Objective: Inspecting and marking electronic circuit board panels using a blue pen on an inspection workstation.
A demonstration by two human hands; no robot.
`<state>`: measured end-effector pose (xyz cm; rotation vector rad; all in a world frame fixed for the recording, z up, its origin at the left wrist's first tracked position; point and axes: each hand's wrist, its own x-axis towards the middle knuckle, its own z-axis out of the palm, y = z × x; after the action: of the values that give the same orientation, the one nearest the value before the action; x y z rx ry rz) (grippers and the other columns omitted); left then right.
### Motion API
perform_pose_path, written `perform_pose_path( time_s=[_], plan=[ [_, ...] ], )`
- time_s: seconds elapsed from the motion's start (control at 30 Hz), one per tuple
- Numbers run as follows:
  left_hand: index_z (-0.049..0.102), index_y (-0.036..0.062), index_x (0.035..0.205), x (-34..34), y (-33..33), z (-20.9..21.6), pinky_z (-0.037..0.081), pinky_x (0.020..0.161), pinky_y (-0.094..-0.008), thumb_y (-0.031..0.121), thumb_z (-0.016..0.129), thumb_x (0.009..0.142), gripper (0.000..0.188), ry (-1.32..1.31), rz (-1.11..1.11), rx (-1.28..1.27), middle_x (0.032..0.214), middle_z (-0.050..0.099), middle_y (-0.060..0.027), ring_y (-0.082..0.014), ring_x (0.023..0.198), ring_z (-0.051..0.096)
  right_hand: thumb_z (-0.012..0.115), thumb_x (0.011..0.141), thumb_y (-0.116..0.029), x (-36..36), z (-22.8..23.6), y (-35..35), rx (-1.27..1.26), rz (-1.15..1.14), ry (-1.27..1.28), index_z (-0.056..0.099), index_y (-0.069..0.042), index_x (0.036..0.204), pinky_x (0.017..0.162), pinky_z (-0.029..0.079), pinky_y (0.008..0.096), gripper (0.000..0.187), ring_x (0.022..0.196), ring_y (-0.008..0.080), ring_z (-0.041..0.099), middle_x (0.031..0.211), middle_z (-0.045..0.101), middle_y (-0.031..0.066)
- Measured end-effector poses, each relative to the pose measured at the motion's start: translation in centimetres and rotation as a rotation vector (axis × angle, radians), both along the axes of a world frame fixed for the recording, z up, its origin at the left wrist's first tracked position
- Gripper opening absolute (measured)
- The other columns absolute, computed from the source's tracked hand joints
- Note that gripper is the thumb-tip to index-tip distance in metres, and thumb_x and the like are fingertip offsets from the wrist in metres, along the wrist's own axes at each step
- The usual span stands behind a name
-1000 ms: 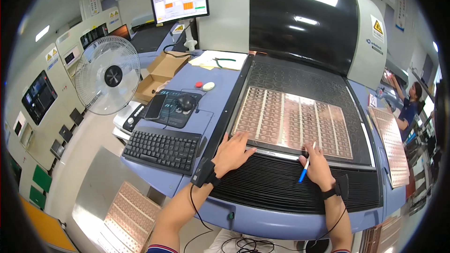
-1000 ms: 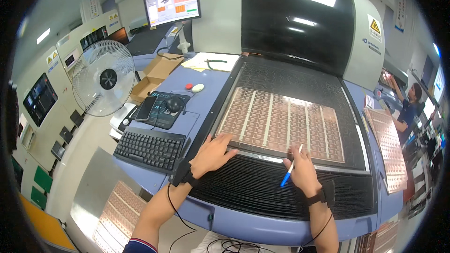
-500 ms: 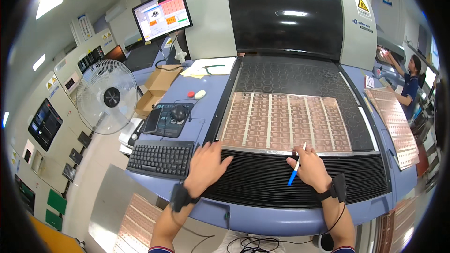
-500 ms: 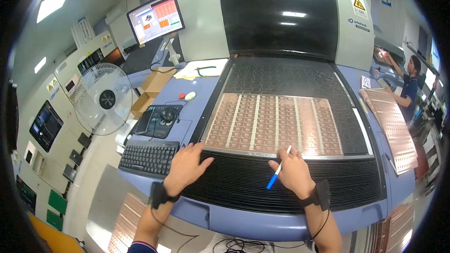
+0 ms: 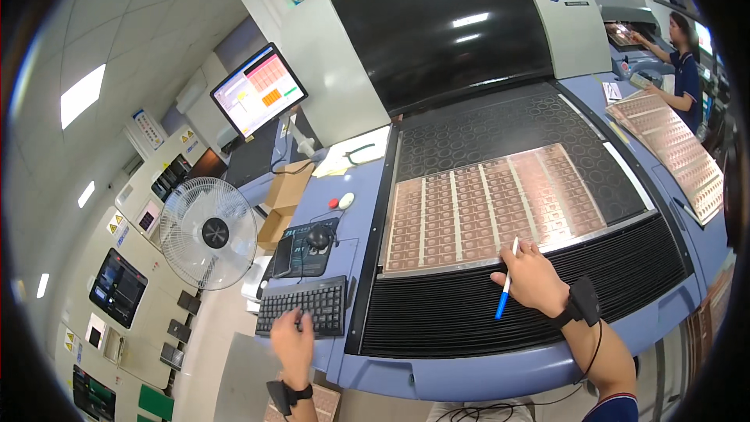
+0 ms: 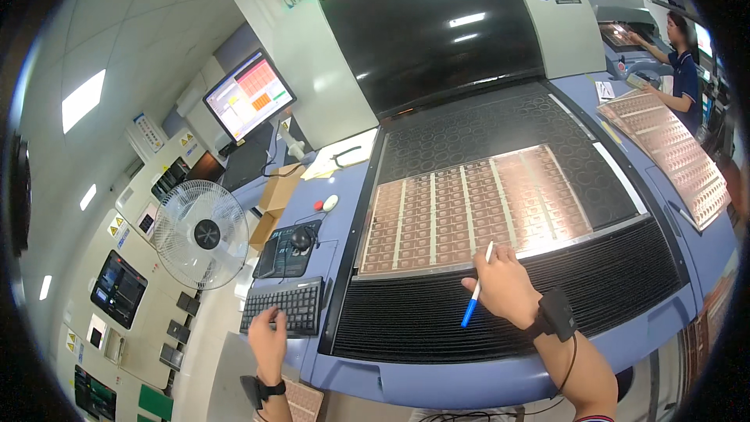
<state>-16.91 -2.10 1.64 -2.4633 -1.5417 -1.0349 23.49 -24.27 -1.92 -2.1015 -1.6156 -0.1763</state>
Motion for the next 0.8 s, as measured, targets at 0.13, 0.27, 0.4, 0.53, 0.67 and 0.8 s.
perform_pose_path(
  time_s=[0.13,0.27,0.4,0.53,0.67,0.8],
  plan=[
    [0.075,0.0039,0.108,9.0,-2.8,1.0,0.053,0.095,-0.0443,0.022,0.073,0.090,0.026,-0.069,-0.411,-0.003,0.109,0.073,-0.0206,-0.0369,0.108,0.069,0.069,0.096,-0.029,-1.2,2.4,0.3,-0.029,0.004,0.219,0.061,0.008,0.113,0.088,0.054,0.0511,0.042,0.098,0.0477,0.065,0.093,0.068,0.0296],
    [0.075,0.0037,0.108,18.0,-4.9,0.2,0.055,0.091,-0.0419,0.022,0.074,0.089,0.026,-0.017,-0.774,0.081,0.104,0.075,-0.0166,-0.0326,0.104,0.071,0.069,0.096,-0.020,-2.4,2.5,1.2,0.256,0.139,0.464,0.060,0.004,0.126,0.080,0.057,0.0474,0.039,0.089,0.0429,0.071,0.092,0.071,0.0262],
    [0.072,0.0035,0.112,22.3,-4.9,-1.1,0.057,0.086,-0.0403,0.011,0.074,0.086,0.026,-0.152,-1.119,0.101,0.104,0.075,-0.0140,-0.0313,0.099,0.072,0.070,0.093,-0.010,-4.3,3.4,1.0,0.334,0.252,0.474,0.062,0.002,0.125,0.077,0.059,0.0415,0.035,0.089,0.0382,0.074,0.095,0.073,0.0240],
    [0.068,0.0030,0.111,20.7,-4.6,-2.9,0.057,0.080,-0.0370,0.011,0.074,0.087,0.026,-0.131,-1.245,0.151,0.103,0.073,-0.0099,-0.0268,0.093,0.071,0.072,0.092,-0.012,-5.0,3.2,0.5,0.208,0.269,0.459,0.065,0.000,0.122,0.076,0.059,0.0397,0.032,0.088,0.0357,0.075,0.094,0.073,0.0218],
    [0.071,0.0038,0.103,20.2,-5.1,-2.2,0.058,0.068,-0.0319,0.009,0.078,0.084,0.022,-0.182,-1.207,0.183,0.097,0.075,-0.0075,-0.0223,0.078,0.072,0.073,0.091,-0.008,-5.7,2.5,0.3,0.220,0.297,0.478,0.065,0.001,0.120,0.074,0.060,0.0371,0.031,0.087,0.0337,0.076,0.094,0.074,0.0222],
    [0.071,0.0031,0.102,19.6,-5.7,-2.1,0.056,0.063,-0.0304,0.008,0.079,0.083,0.021,-0.215,-1.147,0.192,0.100,0.075,-0.0084,-0.0209,0.072,0.071,0.073,0.090,-0.006,-5.8,2.6,0.4,0.172,0.318,0.452,0.065,0.001,0.118,0.073,0.060,0.0370,0.030,0.086,0.0336,0.076,0.094,0.074,0.0221]
  ],
)
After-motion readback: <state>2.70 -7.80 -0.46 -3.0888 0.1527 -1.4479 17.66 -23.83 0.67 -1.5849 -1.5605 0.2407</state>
